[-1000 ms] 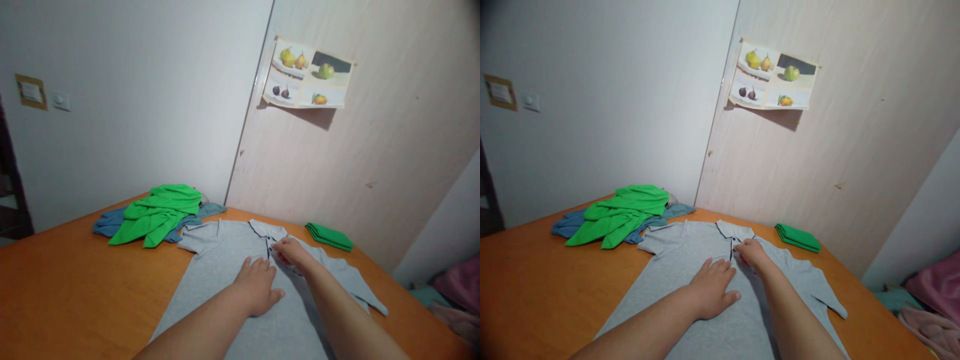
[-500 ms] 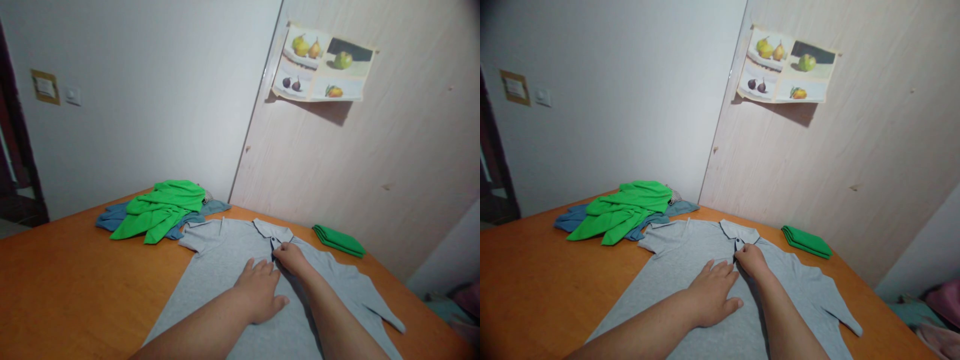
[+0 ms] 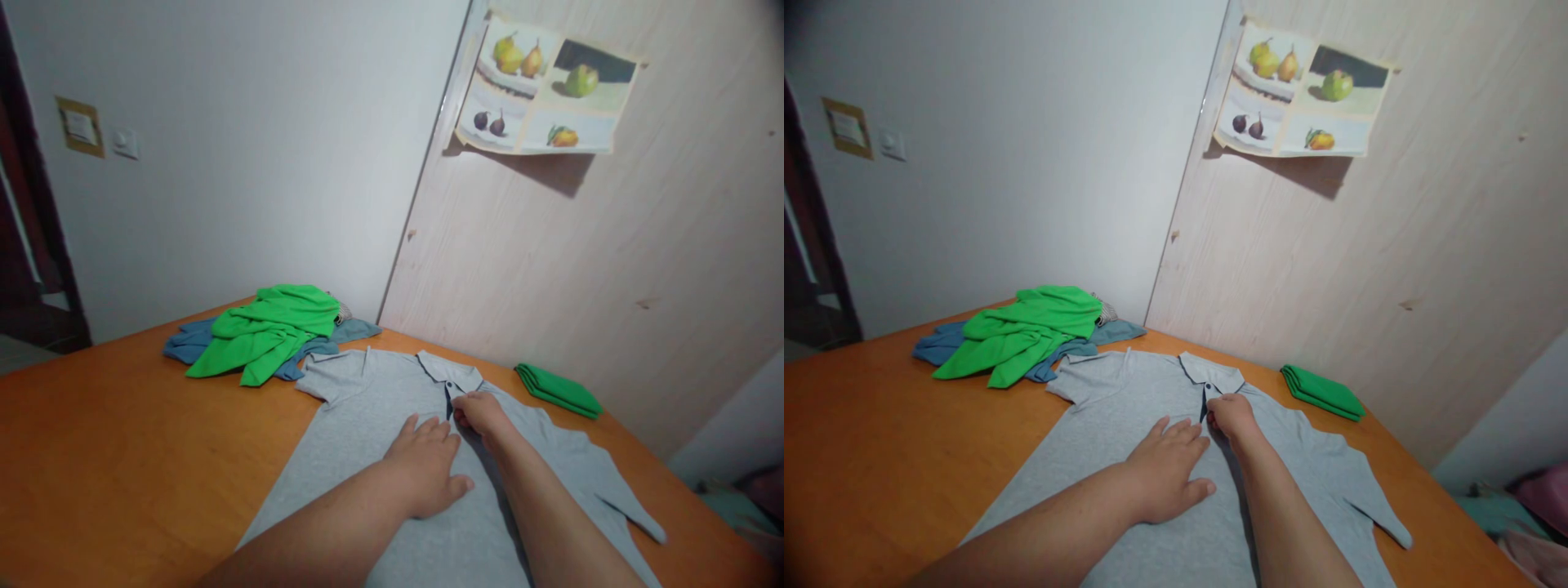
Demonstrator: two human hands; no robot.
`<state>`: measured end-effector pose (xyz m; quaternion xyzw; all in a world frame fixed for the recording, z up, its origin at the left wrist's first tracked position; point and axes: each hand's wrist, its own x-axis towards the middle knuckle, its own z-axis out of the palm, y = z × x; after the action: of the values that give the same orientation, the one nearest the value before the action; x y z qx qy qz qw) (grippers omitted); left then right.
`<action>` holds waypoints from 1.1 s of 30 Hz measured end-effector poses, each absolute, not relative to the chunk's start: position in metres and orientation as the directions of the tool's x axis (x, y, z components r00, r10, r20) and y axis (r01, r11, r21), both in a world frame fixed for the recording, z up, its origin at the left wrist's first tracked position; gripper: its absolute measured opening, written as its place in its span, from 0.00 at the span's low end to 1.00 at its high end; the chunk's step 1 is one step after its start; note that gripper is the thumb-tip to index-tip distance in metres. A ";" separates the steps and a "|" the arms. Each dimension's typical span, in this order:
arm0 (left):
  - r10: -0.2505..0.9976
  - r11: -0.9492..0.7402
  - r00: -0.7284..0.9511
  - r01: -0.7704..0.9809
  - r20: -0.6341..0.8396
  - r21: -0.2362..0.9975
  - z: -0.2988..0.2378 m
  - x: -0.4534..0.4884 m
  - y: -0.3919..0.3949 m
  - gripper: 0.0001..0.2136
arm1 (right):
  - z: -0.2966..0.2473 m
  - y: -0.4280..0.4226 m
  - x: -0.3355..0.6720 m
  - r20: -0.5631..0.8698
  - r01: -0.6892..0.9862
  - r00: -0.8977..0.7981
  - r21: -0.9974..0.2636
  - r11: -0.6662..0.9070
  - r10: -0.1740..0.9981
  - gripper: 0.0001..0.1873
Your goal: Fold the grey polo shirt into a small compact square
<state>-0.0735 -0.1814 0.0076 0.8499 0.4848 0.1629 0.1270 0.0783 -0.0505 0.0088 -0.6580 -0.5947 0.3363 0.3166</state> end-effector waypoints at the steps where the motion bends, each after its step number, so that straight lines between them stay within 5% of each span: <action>1: 0.865 -0.498 0.477 0.782 0.154 0.375 0.007 -0.073 -0.181 0.31 | 0.010 -0.051 0.078 -0.073 0.563 0.069 -0.821 -0.099 0.995 0.09; 33: 0.861 -0.508 0.479 0.784 0.173 0.357 0.006 -0.072 -0.180 0.30 | 0.017 -0.060 0.086 -0.076 0.510 -0.153 -0.860 0.013 0.985 0.07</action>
<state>-0.0717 -0.1802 0.0065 0.8521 0.4824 0.1667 0.1153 0.0858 -0.0600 0.0171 -0.5786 -0.6462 0.3985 0.2981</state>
